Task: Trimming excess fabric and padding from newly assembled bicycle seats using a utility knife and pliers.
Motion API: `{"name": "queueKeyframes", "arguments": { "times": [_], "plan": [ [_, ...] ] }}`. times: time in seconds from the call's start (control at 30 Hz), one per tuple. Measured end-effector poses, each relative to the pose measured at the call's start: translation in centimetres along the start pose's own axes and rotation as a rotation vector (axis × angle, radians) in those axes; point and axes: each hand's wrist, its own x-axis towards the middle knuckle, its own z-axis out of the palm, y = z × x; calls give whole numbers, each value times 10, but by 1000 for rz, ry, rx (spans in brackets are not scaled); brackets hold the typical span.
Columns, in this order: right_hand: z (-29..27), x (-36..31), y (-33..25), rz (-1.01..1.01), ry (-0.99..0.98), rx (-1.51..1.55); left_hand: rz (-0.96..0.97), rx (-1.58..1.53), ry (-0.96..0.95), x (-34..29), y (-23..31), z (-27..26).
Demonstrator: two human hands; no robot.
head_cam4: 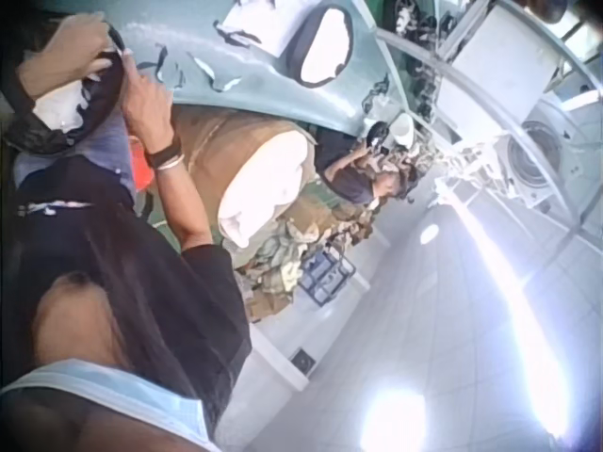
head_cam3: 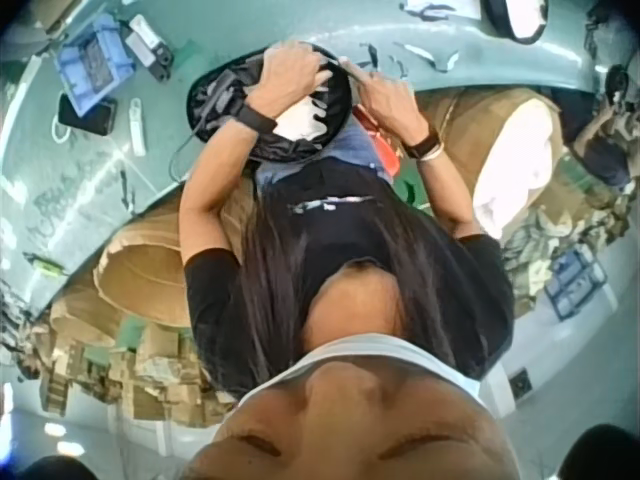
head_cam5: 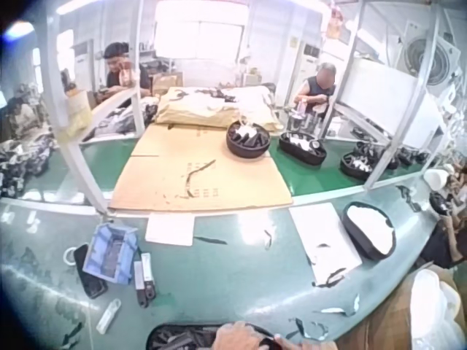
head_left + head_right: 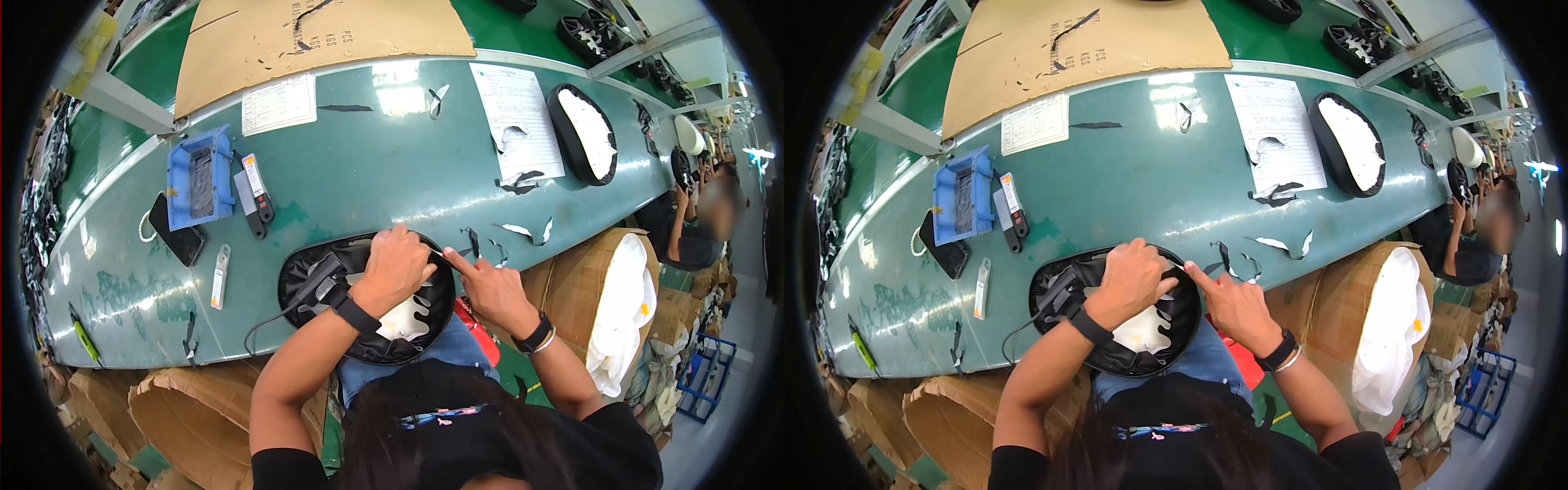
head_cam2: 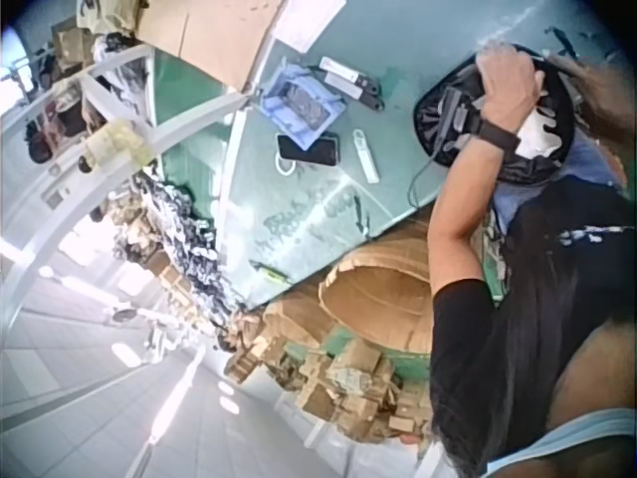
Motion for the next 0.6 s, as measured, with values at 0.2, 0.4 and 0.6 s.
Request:
{"name": "queueKeyframes", "arguments": {
  "times": [0.2, 0.4, 0.6],
  "plan": [
    [30, -27, -8, 171, -13, 168, 81, -767, 121, 14, -35, 3],
    [42, -51, -35, 284, 101, 193, -210, -1449, 127, 14, -38, -15],
    [28, -27, -11, 194, 38, 254, 160, 70, -125, 7, 2, 9]
  ]
}}
